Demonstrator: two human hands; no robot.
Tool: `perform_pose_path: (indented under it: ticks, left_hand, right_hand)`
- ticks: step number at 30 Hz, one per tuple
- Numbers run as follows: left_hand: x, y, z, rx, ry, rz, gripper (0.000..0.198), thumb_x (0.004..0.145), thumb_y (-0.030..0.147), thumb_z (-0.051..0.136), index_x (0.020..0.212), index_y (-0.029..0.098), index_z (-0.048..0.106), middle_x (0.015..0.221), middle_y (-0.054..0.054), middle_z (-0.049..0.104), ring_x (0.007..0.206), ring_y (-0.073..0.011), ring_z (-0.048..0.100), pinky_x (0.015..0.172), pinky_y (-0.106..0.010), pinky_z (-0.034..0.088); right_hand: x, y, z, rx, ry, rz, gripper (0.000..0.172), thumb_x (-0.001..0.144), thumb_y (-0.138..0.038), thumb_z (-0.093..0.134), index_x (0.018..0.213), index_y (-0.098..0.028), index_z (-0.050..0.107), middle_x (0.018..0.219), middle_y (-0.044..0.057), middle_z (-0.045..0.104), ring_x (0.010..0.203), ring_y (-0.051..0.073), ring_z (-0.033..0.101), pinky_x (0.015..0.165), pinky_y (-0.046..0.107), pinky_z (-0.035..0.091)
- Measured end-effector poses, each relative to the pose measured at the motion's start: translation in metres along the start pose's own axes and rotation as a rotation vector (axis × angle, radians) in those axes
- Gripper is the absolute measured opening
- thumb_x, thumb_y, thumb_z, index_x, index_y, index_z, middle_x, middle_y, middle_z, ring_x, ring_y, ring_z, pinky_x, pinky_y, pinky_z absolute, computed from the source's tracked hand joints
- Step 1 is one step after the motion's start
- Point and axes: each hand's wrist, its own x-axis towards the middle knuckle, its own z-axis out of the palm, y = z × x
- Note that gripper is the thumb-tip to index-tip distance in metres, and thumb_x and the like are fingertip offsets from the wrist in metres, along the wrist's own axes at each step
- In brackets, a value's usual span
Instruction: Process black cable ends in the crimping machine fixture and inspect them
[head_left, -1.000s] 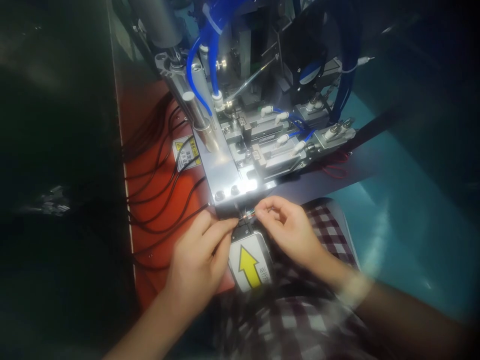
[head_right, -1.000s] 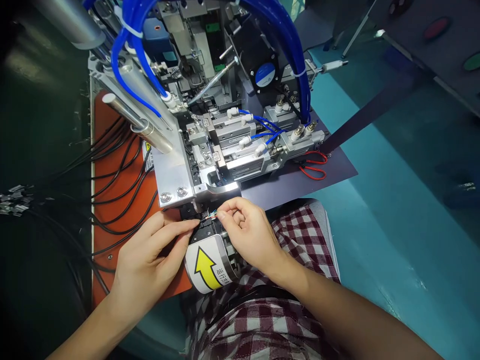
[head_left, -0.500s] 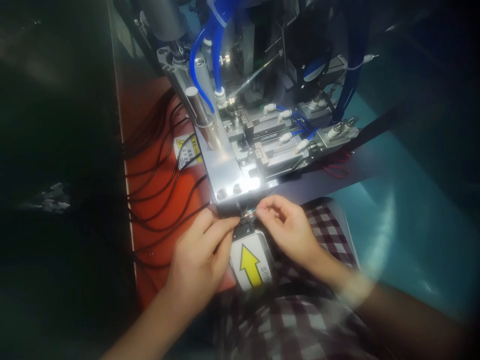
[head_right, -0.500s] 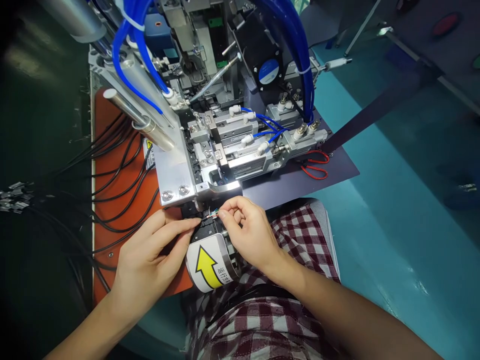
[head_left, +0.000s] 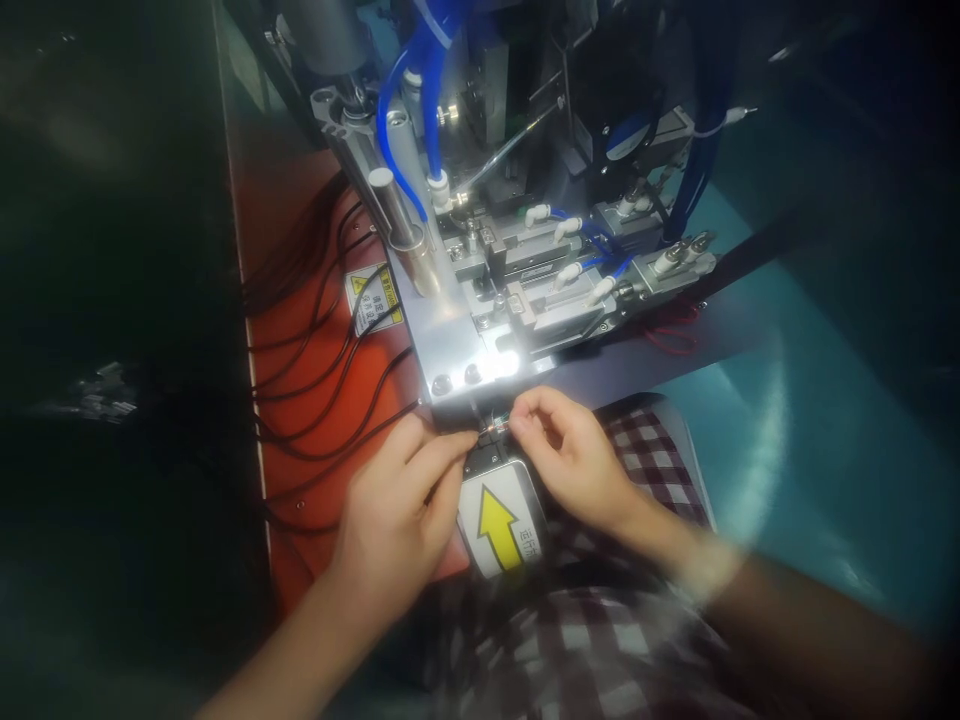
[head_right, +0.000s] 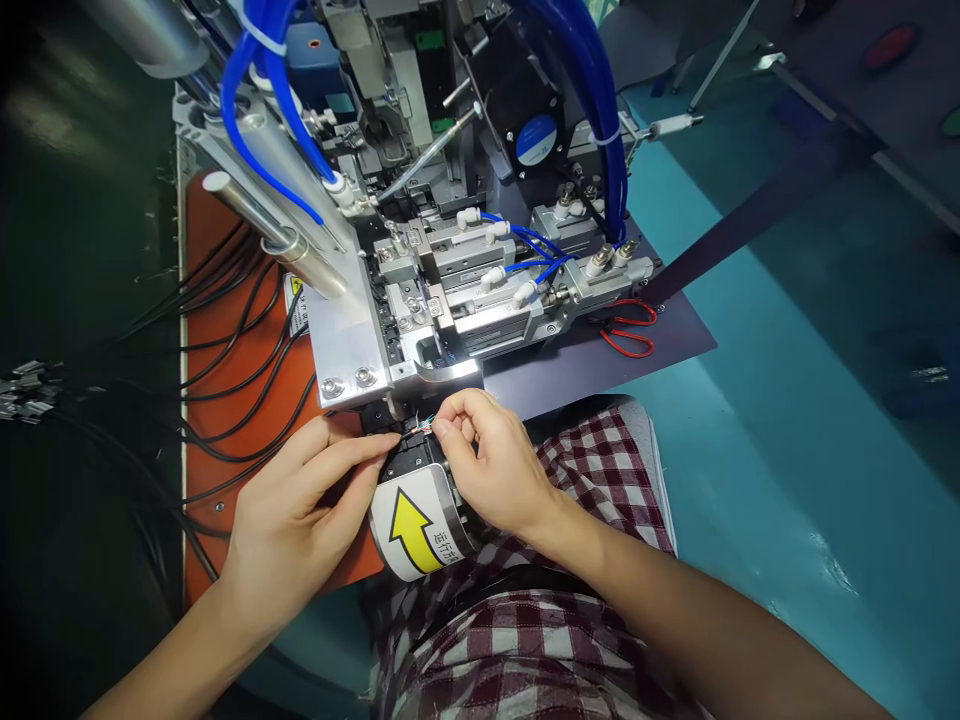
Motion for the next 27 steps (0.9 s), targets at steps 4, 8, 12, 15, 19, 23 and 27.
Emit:
perform_pose_path:
  ticks: [4,8,12,15,19,23,27]
  left_hand:
    - [0.0,0.0,0.001,-0.002,-0.001,0.006,0.022,0.086,0.006,0.056,0.101,0.018,0.067,0.083,0.0,0.055,0.072,-0.0082,0.056,0.063,-0.018,0.046]
    - [-0.001,0.0,0.0,-0.002,-0.002,-0.001,0.022,0.086,0.006,0.056,0.101,0.018,0.066,0.084,0.0,0.056,0.073,-0.0085,0.056,0.064,-0.018,0.046]
    - [-0.001,0.0,0.0,0.0,-0.003,0.001,0.022,0.085,0.006,0.057,0.101,0.018,0.066,0.083,0.0,0.055,0.072,-0.0084,0.055,0.063,-0.018,0.045]
    - [0.0,0.0,0.001,-0.005,-0.002,0.01,0.022,0.085,0.005,0.057,0.101,0.017,0.067,0.084,0.0,0.055,0.074,-0.008,0.055,0.064,-0.018,0.045]
    - [0.0,-0.001,0.002,-0.003,-0.003,0.019,0.021,0.085,0.005,0.058,0.101,0.016,0.067,0.083,0.0,0.054,0.072,-0.0065,0.054,0.064,-0.016,0.044]
    - [0.0,-0.001,0.0,0.006,-0.002,0.033,0.02,0.085,0.005,0.058,0.101,0.015,0.067,0.082,0.0,0.054,0.073,-0.0061,0.053,0.064,-0.016,0.043]
    - [0.001,0.0,0.0,0.011,-0.006,0.031,0.021,0.085,0.006,0.058,0.101,0.015,0.067,0.081,0.001,0.053,0.072,-0.0062,0.053,0.063,-0.016,0.043]
  right_hand:
    - [0.0,-0.001,0.0,-0.032,-0.002,-0.025,0.01,0.089,-0.02,0.049,0.08,-0.019,0.053,0.076,0.001,0.056,0.068,0.014,0.052,0.065,0.028,0.044]
    - [0.001,0.001,0.001,-0.027,-0.008,-0.022,0.011,0.09,-0.021,0.048,0.08,-0.019,0.053,0.076,0.001,0.056,0.068,0.014,0.052,0.064,0.028,0.043]
    - [0.002,0.002,0.001,-0.026,-0.008,-0.015,0.012,0.09,-0.021,0.048,0.08,-0.018,0.053,0.076,0.001,0.056,0.068,0.014,0.052,0.064,0.027,0.043]
    - [0.002,0.0,0.0,-0.039,-0.016,0.007,0.012,0.09,-0.022,0.048,0.08,-0.018,0.053,0.074,0.001,0.056,0.068,0.014,0.053,0.064,0.027,0.043]
    - [0.0,-0.006,-0.002,-0.061,-0.033,0.076,0.013,0.089,-0.023,0.049,0.079,-0.017,0.055,0.073,0.001,0.058,0.067,0.014,0.055,0.062,0.027,0.043]
    - [0.005,-0.014,-0.006,-0.049,-0.078,0.219,0.013,0.087,-0.025,0.051,0.077,-0.018,0.057,0.068,-0.001,0.058,0.061,0.013,0.053,0.057,0.026,0.042]
    - [0.012,-0.018,-0.013,0.039,-0.204,0.368,0.012,0.083,-0.024,0.054,0.074,-0.016,0.058,0.062,-0.003,0.054,0.051,0.009,0.048,0.05,0.023,0.038]
